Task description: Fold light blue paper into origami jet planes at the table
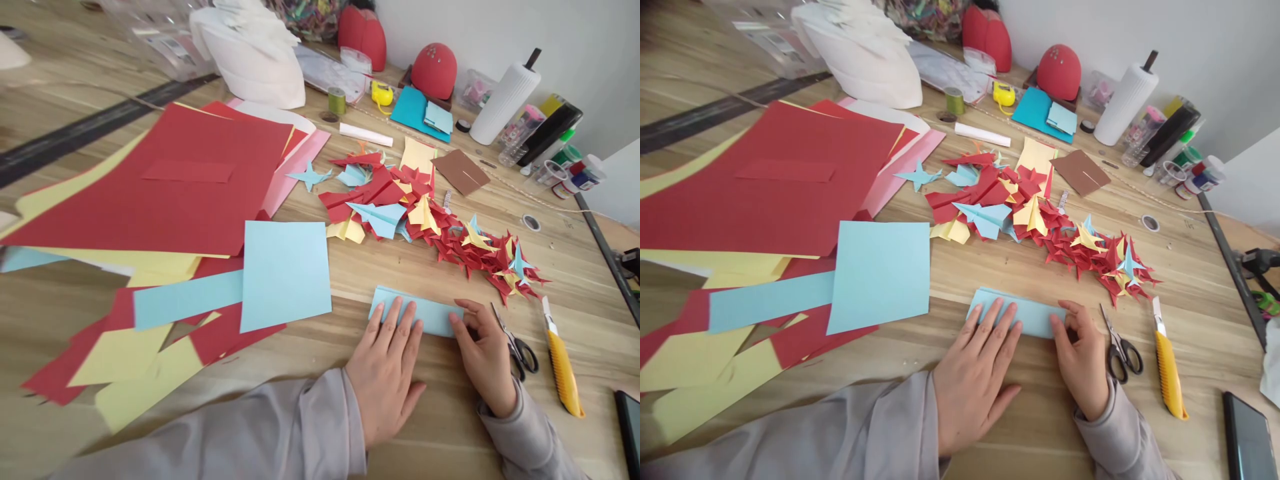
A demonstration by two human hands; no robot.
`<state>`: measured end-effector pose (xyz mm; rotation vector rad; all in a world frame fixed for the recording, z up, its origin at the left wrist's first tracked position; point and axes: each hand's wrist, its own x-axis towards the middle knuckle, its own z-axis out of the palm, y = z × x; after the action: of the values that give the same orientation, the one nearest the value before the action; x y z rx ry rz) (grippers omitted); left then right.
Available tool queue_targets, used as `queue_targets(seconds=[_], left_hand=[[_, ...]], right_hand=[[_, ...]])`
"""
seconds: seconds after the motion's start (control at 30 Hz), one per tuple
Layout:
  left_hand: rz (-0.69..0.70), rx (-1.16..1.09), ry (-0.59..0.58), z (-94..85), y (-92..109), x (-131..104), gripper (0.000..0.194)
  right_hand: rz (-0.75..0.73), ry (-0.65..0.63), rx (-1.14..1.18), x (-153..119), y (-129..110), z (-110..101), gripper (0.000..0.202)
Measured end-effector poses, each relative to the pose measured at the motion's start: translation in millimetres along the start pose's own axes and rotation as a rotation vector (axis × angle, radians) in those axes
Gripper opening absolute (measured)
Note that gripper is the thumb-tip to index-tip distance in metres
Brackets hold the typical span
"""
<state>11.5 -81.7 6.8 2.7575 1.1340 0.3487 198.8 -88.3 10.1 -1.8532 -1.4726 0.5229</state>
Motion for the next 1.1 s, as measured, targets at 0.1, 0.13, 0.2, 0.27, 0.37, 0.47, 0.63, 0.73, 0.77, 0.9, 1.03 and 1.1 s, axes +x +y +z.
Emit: queue_targets(seconds=[0.1,0.13,0.2,0.27,0.37,0.47,0.63,0.73,0.77,0.9,1.03,1.1], left_hand=[[0.029,-0.017,-0.032,-2.0,-4.6,3.1,0.071],[0.039,-0.021,-0.038,-2.2,-5.8,3.8,0.072],[0.055,-0.029,-0.037,-1.8,-7.4,4.4,0.072],[0.062,-0.036,-0.028,-1.1,-8.1,4.3,0.072],[0.058,-0.043,-0.025,-0.9,-8.1,4.0,0.072],[0.038,-0.048,-0.035,-2.0,-8.2,4.4,0.073],[0.028,-0.046,-0.061,-3.2,-9.4,5.7,0.074],[0.026,-0.046,-0.074,-3.6,-9.9,6.1,0.075],[0.022,-0.046,-0.078,-3.8,-10.0,6.1,0.075],[0.004,-0.044,-0.095,-4.6,-9.7,6.1,0.076],[-0.008,-0.052,-0.098,-5.3,-9.4,6.3,0.077],[-0.012,-0.052,-0.107,-5.8,-9.4,6.6,0.077]], right_hand=[[-0.032,0.040,-0.070,-0.6,2.1,1.6,0.029],[-0.041,0.055,-0.093,-1.0,2.6,1.8,0.028],[-0.055,0.074,-0.126,-1.8,3.2,1.6,0.028],[-0.071,0.080,-0.140,-2.4,3.4,1.1,0.027],[-0.097,0.081,-0.150,-2.8,3.8,0.7,0.026],[-0.094,0.079,-0.161,-2.5,4.2,0.9,0.025],[-0.094,0.074,-0.188,-2.1,4.0,1.2,0.026],[-0.109,0.079,-0.202,-1.9,4.3,1.3,0.027],[-0.110,0.079,-0.202,-1.8,4.4,1.4,0.027],[-0.106,0.071,-0.184,-1.5,5.4,1.4,0.029],[-0.095,0.082,-0.174,-2.0,6.6,1.4,0.031],[-0.093,0.094,-0.178,-2.7,7.1,1.5,0.032]])
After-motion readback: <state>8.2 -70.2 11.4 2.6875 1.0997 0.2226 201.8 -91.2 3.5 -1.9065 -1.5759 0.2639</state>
